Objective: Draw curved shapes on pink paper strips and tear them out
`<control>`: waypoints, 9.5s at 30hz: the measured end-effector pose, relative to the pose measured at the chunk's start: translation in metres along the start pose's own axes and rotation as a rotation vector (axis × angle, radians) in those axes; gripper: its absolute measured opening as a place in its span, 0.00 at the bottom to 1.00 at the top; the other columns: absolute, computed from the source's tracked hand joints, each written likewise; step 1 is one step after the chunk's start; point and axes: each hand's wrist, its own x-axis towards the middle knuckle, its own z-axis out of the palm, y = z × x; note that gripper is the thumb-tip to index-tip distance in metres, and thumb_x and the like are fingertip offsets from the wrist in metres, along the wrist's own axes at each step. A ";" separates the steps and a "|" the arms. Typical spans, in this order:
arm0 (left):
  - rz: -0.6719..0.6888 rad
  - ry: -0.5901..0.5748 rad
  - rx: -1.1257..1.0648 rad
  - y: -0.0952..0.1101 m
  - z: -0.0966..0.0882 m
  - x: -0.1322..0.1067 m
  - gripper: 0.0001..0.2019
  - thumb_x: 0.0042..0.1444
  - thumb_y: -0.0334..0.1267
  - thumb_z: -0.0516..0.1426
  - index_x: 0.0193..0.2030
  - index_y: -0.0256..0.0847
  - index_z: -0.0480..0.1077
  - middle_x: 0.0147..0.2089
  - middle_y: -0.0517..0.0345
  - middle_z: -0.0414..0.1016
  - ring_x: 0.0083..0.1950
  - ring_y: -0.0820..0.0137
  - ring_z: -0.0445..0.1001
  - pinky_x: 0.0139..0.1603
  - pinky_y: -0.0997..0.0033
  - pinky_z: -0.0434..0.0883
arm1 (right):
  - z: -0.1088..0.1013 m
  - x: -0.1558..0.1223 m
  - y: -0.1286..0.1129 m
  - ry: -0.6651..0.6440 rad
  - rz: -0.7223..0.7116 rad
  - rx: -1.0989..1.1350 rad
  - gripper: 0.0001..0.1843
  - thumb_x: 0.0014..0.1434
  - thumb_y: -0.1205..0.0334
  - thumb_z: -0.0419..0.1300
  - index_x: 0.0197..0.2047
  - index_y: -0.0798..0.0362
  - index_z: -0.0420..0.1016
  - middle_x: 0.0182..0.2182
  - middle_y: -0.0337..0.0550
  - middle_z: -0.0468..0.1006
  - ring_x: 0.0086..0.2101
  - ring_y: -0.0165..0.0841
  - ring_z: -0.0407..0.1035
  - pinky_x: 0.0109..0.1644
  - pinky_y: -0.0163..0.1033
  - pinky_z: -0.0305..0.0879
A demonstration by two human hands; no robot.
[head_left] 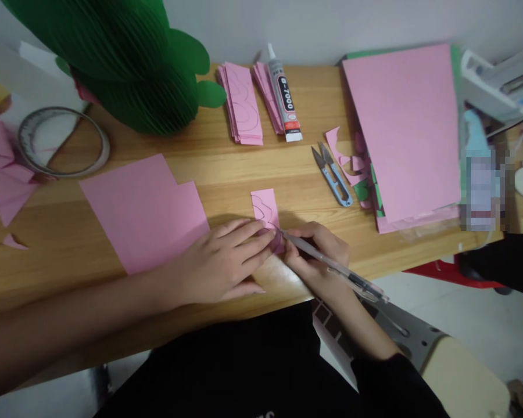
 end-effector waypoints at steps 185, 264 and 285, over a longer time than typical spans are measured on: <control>0.043 -0.048 -0.193 -0.013 -0.006 0.006 0.23 0.65 0.51 0.55 0.58 0.35 0.69 0.59 0.45 0.75 0.63 0.54 0.67 0.64 0.53 0.60 | 0.016 -0.043 -0.001 0.103 -0.136 -0.160 0.13 0.69 0.58 0.52 0.54 0.47 0.71 0.40 0.44 0.83 0.37 0.36 0.76 0.41 0.41 0.75; 0.010 -0.053 -0.251 -0.022 -0.005 0.010 0.13 0.65 0.44 0.56 0.53 0.43 0.73 0.59 0.52 0.77 0.62 0.58 0.68 0.62 0.55 0.57 | 0.021 -0.038 -0.003 0.163 0.199 0.031 0.09 0.67 0.56 0.56 0.41 0.50 0.74 0.31 0.42 0.80 0.30 0.35 0.75 0.33 0.42 0.72; 0.021 -0.045 -0.266 -0.022 -0.003 0.009 0.13 0.65 0.43 0.57 0.52 0.43 0.74 0.59 0.53 0.76 0.62 0.58 0.68 0.63 0.55 0.56 | 0.017 -0.036 -0.007 0.128 0.139 0.045 0.07 0.66 0.60 0.57 0.39 0.51 0.74 0.29 0.39 0.79 0.28 0.32 0.73 0.31 0.38 0.68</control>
